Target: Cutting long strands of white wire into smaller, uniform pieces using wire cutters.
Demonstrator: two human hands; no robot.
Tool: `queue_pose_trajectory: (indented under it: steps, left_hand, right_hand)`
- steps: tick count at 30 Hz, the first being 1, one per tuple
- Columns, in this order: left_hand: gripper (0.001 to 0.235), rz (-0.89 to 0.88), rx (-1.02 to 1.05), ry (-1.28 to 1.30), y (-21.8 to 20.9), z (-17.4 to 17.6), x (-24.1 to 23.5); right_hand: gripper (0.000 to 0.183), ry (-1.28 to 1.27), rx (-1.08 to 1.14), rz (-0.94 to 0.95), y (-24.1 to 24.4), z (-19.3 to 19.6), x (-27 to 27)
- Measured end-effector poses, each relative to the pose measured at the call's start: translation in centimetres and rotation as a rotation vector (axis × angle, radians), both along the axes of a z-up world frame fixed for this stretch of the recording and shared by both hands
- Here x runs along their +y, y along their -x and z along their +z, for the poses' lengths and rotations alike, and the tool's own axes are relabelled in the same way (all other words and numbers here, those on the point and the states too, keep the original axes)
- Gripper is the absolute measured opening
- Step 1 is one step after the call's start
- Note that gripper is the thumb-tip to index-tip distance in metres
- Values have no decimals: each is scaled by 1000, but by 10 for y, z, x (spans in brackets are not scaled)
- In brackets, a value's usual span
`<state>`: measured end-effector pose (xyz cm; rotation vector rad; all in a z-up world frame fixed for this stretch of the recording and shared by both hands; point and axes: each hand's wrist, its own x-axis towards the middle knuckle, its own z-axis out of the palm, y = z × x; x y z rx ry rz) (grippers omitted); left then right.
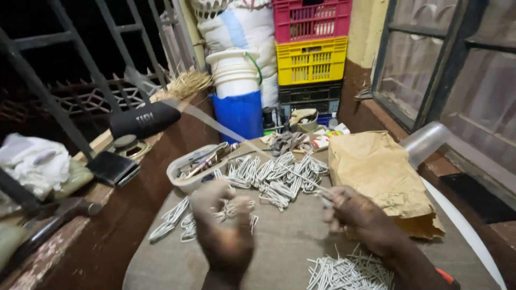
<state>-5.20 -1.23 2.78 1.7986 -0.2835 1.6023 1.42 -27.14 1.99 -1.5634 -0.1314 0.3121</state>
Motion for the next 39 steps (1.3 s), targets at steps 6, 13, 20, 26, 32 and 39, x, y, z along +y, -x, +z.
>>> queue_pose_trajectory:
  steps: [6, 13, 20, 26, 32, 39]
  left_hand:
    - [91, -572, 737, 419, -13, 22, 7]
    - [48, -878, 730, 369, 6, 14, -3]
    - [31, -255, 904, -597, -12, -7, 21]
    - [21, -248, 1711, -529, -5, 17, 26]
    - [37, -134, 1774, -635, -5, 20, 30]
    - [10, -36, 1782, -280, 12, 12, 19]
  right_hand:
    - [18, -124, 68, 468, 29, -37, 58]
    - [24, 218, -426, 401, 48, -44, 85]
    - [21, 611, -280, 299, 34, -13, 55]
    - [12, 737, -281, 289, 21, -11, 39]
    - [49, 388, -170, 314, 16, -10, -11]
    - [33, -47, 22, 115, -16, -46, -121]
